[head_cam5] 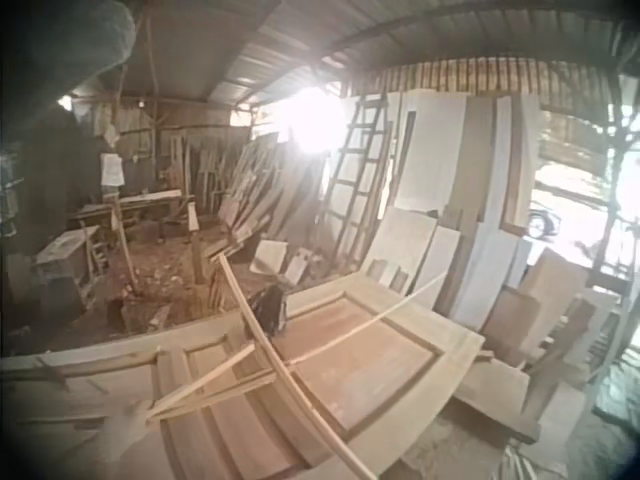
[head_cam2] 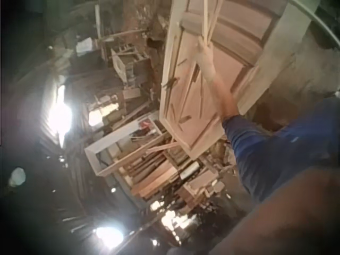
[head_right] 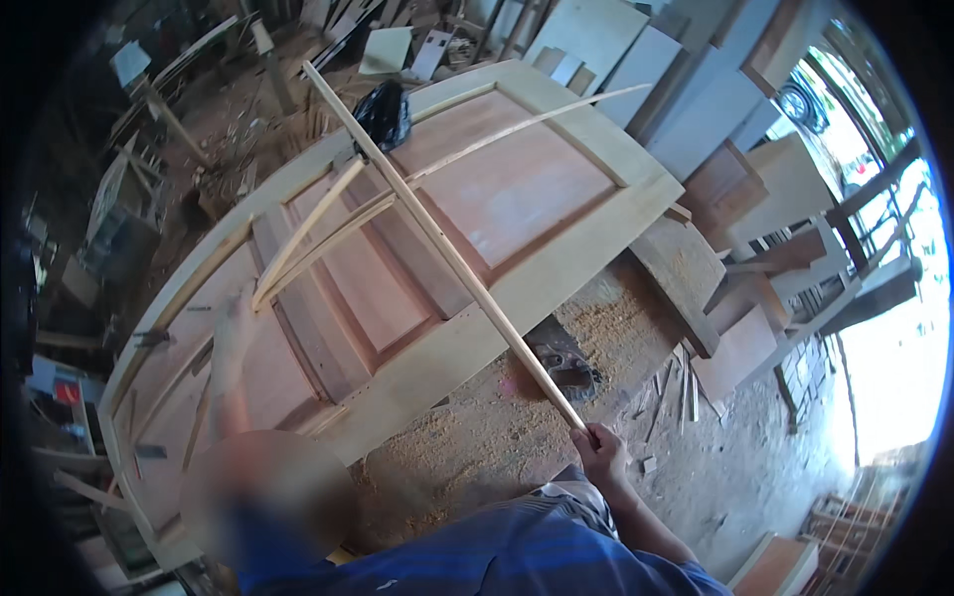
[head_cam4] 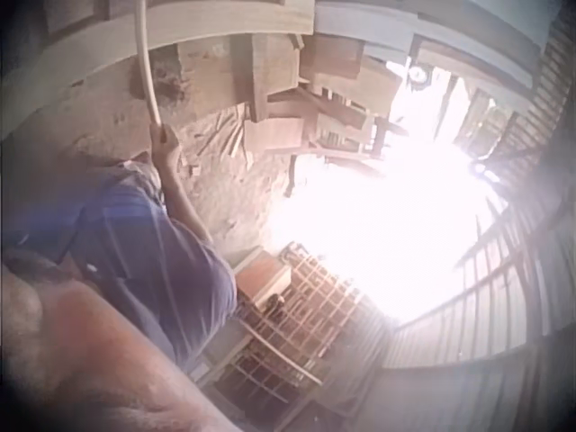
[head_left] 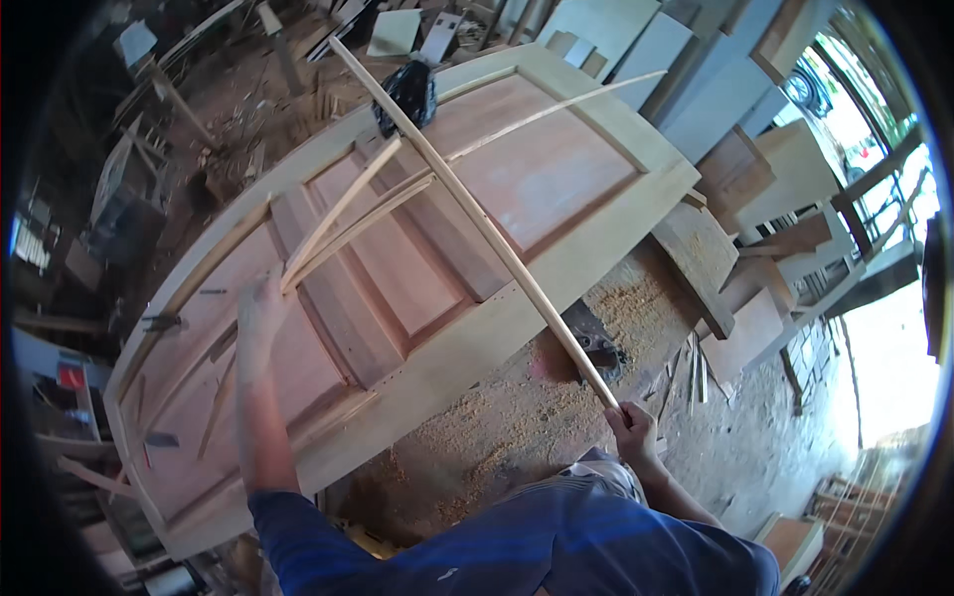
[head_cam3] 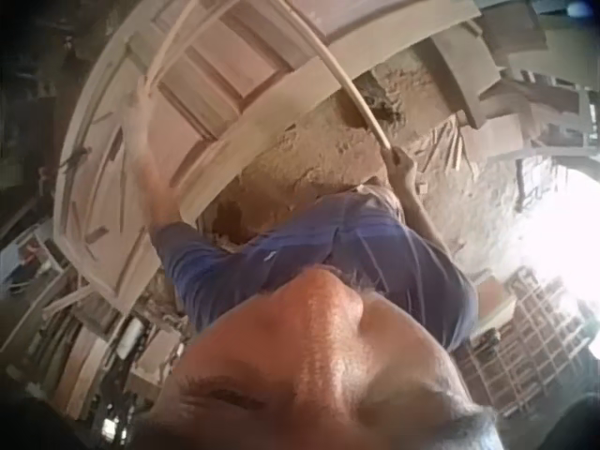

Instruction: The person measures and marks a wooden strip against a wooden door with a pencil, cuts the strip using a miter saw, applies glue to the strip from a packet, and places the strip onto the wooden door.

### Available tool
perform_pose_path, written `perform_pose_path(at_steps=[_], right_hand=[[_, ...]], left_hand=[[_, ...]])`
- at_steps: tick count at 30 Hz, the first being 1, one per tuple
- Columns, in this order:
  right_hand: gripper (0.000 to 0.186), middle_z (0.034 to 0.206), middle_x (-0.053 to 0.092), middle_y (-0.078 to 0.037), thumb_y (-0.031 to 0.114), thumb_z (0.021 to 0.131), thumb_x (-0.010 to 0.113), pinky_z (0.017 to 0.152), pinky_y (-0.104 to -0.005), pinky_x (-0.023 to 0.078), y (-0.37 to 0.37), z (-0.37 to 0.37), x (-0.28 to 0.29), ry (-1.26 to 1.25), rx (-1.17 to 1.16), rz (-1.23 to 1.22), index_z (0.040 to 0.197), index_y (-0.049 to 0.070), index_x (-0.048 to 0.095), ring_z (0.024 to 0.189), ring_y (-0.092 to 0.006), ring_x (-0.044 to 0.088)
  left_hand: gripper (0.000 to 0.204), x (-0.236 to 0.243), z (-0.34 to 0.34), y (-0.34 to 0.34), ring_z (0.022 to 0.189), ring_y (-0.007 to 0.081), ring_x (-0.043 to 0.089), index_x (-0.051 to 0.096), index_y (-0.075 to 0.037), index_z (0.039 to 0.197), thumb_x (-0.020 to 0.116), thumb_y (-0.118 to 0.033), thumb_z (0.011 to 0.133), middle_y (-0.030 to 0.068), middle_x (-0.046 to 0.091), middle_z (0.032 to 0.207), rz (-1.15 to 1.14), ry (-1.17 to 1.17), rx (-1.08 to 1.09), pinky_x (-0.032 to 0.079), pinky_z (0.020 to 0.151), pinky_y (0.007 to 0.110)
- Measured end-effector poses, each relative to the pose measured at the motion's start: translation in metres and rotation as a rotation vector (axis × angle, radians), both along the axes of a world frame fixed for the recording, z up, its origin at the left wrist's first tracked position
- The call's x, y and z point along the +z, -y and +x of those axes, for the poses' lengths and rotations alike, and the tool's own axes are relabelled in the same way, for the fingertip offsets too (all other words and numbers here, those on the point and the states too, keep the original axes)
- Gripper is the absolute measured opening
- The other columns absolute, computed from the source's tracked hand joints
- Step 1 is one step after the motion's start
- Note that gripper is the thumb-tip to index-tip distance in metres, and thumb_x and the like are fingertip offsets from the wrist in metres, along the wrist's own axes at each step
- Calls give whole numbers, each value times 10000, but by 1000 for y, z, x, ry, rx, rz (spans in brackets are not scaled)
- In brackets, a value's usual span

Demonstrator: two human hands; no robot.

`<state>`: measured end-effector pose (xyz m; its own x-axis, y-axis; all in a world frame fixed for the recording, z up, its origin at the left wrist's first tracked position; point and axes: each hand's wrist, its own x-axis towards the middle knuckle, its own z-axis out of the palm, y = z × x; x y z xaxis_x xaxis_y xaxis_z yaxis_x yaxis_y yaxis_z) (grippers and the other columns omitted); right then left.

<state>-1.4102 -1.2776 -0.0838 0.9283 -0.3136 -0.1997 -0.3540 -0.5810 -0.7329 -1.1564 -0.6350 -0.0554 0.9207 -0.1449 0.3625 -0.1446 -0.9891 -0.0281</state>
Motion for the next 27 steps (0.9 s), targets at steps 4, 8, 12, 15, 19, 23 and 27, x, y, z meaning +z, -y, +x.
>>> perform_pose_path(at_steps=[4,8,12,15,19,23,27], right_hand=[[305,637,507,-23,293,977,762,560,-337,396,4,-3,8,-13,-28,6,920,-3,720,612,-110,468],[330,637,505,-32,317,989,746,556,-348,385,16,-16,15,57,-85,25,925,-4,709,603,-117,461],[327,638,519,-42,324,990,746,558,-346,392,38,-37,5,85,-183,71,959,0,728,603,-122,480],[336,643,552,-66,348,993,744,565,-352,414,56,-48,7,91,-181,46,1031,15,765,596,-138,516],[366,664,598,-72,380,977,762,583,-348,452,85,-60,6,81,-210,72,1035,19,770,618,-137,574],[344,658,567,-30,366,988,753,573,-339,416,121,-54,2,141,-220,107,1013,23,751,607,-123,502],[313,719,675,-58,300,1006,736,620,-324,514,167,-29,-22,169,-153,233,1053,-9,745,650,-123,638]], left_hand=[[459,45,1,67,804,398,736,655,-38,1276,772,-165,850,198,738,850,70,-119,-77,587,719,503],[468,72,4,131,842,390,743,639,-28,1306,730,-141,861,194,745,873,103,-194,-221,593,764,502],[504,62,32,188,880,394,748,615,-22,1354,715,-128,871,197,761,952,133,-220,-288,601,798,505],[473,76,38,260,906,399,755,618,-18,1343,703,-142,895,204,762,965,183,-262,-285,611,814,506],[428,75,65,314,922,395,763,624,-12,1334,671,-139,928,207,764,970,218,-217,-330,621,814,509],[365,91,98,380,923,389,768,639,-58,1338,571,-110,983,194,766,976,288,-155,-333,629,801,511],[355,113,136,441,896,387,767,660,-118,1331,500,-100,1014,195,765,987,318,-13,-411,626,763,510]])
